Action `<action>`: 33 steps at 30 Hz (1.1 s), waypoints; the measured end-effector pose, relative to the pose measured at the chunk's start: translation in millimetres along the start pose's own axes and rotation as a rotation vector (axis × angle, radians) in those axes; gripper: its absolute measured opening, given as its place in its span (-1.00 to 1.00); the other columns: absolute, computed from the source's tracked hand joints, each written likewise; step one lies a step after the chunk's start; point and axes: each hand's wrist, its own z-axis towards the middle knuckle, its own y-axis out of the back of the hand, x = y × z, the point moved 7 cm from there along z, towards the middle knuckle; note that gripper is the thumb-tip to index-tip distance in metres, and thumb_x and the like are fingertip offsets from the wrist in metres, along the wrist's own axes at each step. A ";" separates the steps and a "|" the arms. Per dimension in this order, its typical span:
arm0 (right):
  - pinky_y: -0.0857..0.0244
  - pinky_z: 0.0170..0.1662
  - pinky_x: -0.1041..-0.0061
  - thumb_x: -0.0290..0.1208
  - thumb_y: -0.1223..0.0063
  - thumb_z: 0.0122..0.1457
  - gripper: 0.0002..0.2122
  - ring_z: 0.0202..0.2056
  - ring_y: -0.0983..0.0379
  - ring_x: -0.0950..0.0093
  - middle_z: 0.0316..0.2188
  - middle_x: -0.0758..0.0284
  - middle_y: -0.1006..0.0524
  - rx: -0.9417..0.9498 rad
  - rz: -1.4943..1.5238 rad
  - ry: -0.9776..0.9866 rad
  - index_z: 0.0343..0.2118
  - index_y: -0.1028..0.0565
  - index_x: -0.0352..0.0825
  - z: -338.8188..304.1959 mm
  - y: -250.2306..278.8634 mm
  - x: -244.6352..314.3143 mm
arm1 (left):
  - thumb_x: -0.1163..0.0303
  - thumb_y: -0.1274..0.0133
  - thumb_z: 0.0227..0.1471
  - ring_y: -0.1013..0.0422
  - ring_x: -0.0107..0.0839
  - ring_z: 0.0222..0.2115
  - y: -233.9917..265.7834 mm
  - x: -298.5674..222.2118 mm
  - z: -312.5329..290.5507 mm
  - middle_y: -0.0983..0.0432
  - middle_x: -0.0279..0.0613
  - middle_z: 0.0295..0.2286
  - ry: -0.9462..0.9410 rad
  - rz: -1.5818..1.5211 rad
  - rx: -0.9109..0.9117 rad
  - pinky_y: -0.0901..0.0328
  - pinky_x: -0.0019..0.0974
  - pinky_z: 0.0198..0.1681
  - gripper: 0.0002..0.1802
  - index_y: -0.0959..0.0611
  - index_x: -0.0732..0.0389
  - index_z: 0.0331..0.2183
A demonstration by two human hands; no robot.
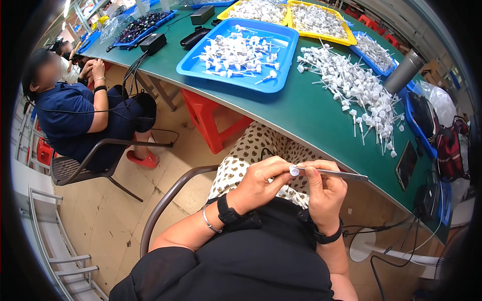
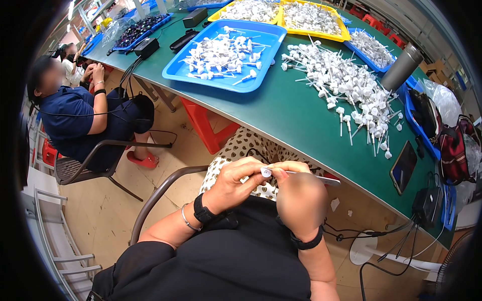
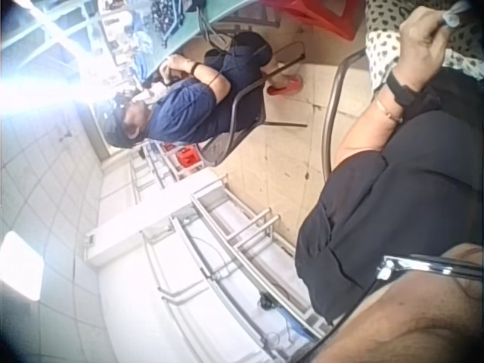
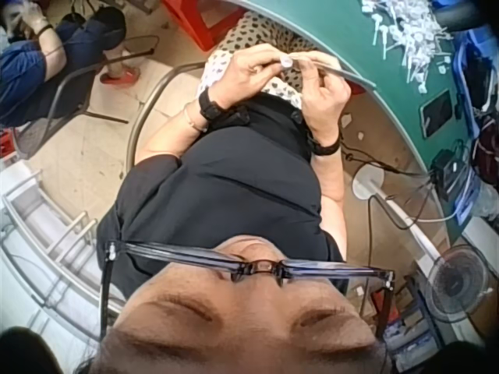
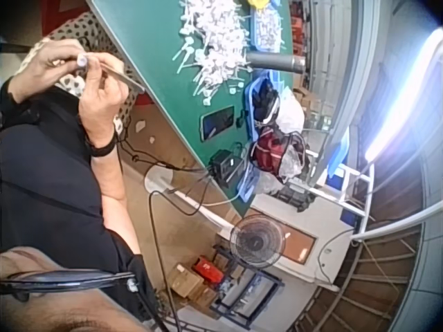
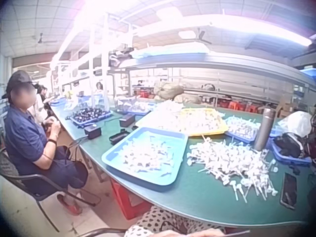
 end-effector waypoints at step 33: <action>-0.44 -0.24 0.58 -0.59 -0.18 0.24 -0.92 -0.34 -0.57 0.53 -0.29 0.26 -0.64 -0.025 0.117 -0.039 -0.24 -0.57 -0.47 1.3 5.7 3.5 | 0.55 -0.10 0.22 -0.60 -0.45 -0.38 1.3 14.5 -2.7 -0.60 -0.17 -0.31 0.176 -0.266 0.038 -0.49 -0.43 -0.32 -0.86 -0.68 0.36 -0.19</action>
